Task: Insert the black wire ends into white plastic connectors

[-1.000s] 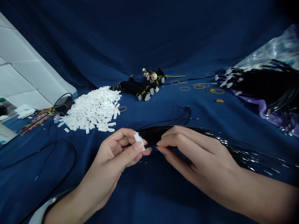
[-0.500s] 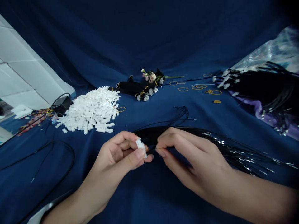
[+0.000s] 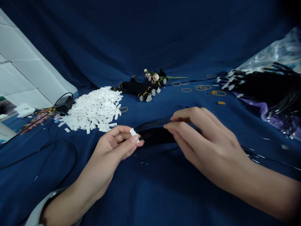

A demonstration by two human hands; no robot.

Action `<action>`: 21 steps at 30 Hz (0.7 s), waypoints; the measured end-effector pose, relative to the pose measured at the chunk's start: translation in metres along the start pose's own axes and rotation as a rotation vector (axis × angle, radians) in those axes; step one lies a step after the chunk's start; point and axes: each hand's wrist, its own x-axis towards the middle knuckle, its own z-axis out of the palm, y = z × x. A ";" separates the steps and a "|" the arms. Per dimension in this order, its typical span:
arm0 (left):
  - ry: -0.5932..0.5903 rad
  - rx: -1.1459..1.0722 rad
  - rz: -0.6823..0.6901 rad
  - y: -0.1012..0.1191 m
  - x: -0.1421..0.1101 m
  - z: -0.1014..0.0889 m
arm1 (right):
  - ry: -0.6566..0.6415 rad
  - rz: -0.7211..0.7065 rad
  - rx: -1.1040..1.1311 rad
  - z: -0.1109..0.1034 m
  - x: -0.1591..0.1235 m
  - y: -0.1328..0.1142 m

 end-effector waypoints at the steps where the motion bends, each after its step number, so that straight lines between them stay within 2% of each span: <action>1: 0.021 -0.009 -0.003 0.000 0.001 -0.001 | -0.006 -0.074 -0.015 -0.001 0.000 -0.001; 4: 0.068 -0.026 -0.030 0.000 0.004 -0.002 | -0.118 -0.243 0.092 0.003 -0.002 -0.009; 6: 0.083 -0.025 -0.042 0.000 0.004 -0.001 | -0.230 -0.272 0.103 0.009 -0.005 -0.012; 10: 0.064 -0.029 -0.049 -0.001 0.004 -0.001 | -0.422 -0.228 0.111 0.023 -0.011 -0.009; 13: 0.024 -0.020 -0.068 -0.001 0.004 -0.002 | -0.454 -0.195 0.133 0.026 -0.013 -0.007; 17: -0.009 0.009 -0.086 0.000 0.003 -0.003 | -0.448 -0.180 0.175 0.020 -0.011 -0.008; 21: -0.029 0.034 -0.107 0.000 0.002 -0.002 | -0.472 0.062 0.349 0.007 -0.010 -0.011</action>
